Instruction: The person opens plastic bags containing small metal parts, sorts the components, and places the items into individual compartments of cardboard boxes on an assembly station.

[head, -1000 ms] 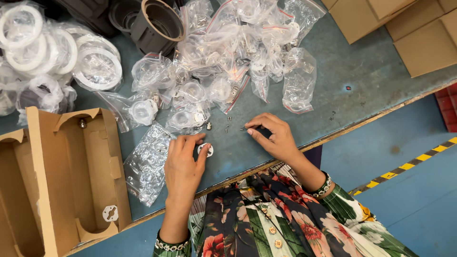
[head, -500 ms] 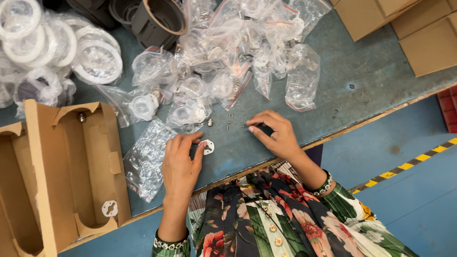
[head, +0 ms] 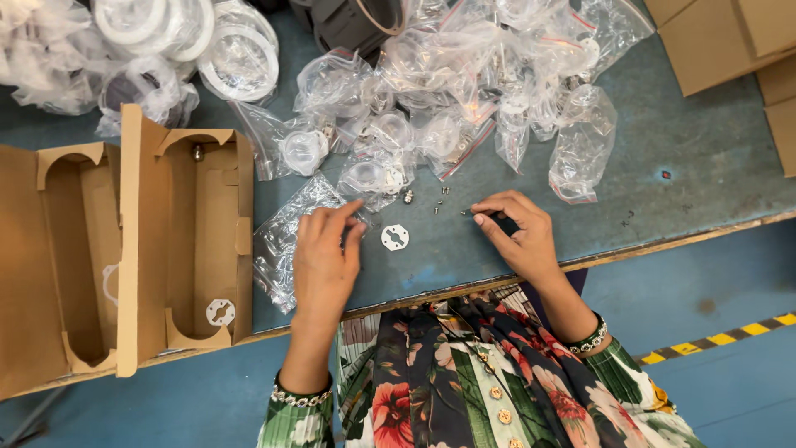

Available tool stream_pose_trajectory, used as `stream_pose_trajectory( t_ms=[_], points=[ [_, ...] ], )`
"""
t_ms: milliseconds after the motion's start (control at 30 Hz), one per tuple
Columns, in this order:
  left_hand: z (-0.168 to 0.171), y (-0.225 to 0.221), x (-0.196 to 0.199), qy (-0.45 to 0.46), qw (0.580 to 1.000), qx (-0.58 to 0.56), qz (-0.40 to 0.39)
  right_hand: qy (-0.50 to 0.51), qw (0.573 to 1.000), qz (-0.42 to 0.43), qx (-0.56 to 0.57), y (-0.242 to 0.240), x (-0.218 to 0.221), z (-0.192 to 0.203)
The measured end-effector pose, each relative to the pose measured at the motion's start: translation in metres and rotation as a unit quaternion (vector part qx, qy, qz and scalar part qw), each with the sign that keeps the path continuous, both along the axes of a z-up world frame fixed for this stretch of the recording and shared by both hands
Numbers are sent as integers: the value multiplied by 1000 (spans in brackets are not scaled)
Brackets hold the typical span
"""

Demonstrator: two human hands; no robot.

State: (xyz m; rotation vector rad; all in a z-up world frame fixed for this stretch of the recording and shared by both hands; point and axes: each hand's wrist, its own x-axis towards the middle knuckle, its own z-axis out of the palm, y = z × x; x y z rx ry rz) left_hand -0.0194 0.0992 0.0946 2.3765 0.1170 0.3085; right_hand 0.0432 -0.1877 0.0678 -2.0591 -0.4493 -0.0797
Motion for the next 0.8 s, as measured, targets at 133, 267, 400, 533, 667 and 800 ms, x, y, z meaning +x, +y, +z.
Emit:
stream_pose_trajectory(
  t_ms=[133, 267, 400, 533, 667, 800],
  points=[
    [2, 13, -10, 4, 1000, 13, 24, -3, 1000, 3, 2, 0, -1, 1],
    [-11, 6, -20, -13, 999, 32, 10, 9, 1000, -6, 5, -2, -4, -2],
    [-23, -16, -27, -32, 998, 59, -6, -18, 1000, 2, -9, -4, -5, -7],
    [-20, -32, -28, -29, 999, 42, -13, -2, 1000, 7, 1, -3, -8, -8],
    [-18, -27, -28, -57, 998, 26, -8, -1, 1000, 7, 8, -2, -7, -11],
    [-18, -10, -29, -39, 999, 16, 13, 1, 1000, 7, 29, -4, -7, -12]
  ],
)
